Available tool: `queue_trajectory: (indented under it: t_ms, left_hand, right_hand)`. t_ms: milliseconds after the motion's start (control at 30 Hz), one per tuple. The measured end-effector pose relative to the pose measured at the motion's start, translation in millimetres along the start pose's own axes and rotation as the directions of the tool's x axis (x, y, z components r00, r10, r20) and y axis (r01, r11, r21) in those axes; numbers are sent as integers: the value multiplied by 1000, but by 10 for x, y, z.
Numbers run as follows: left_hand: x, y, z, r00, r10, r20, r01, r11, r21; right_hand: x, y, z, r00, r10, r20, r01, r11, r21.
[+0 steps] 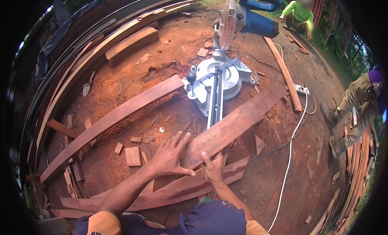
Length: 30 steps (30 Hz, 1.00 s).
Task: The person uses a miter saw to cut long wooden planks into shorter pieces. They position each plank on the saw, lower the blade to cut, and then move the cut pieces aside. The process is repeated multiple times with different planks.
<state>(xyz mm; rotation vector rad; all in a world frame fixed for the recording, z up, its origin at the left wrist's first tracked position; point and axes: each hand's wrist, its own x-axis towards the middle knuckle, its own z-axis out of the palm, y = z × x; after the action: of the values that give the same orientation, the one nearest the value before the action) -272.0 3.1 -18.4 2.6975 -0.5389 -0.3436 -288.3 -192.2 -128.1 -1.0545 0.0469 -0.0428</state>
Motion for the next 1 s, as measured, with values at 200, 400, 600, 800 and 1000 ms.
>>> queue_trajectory:
  t_ms: [200, 400, 600, 800, 1000]
  left_hand:
    - [-246, -462, 259, 966, -253, 52, 257, 957, -133]
    - [-530, -1023, 401, 973, -224, 50, 229, 968, -108]
    - [-553, -1227, 850, 971, -233, -64, 228, 971, -72]
    - [-522, -1365, 1045, 957, -263, -126, 238, 954, -182]
    - [-520, -1438, 983, 957, -249, -146, 217, 954, -205]
  right_hand:
    - [113, 323, 387, 914, 389, 113, -384, 921, -60]
    - [932, -654, 212, 692, 656, 302, -57, 467, -882]
    - [2499, -1615, 1059, 863, 240, 445, 404, 202, -892]
    - [2942, -1431, 1637, 873, 178, 453, 480, -468, -742]
    - [2846, -840, 1565, 875, 194, 443, 481, -441, -758]
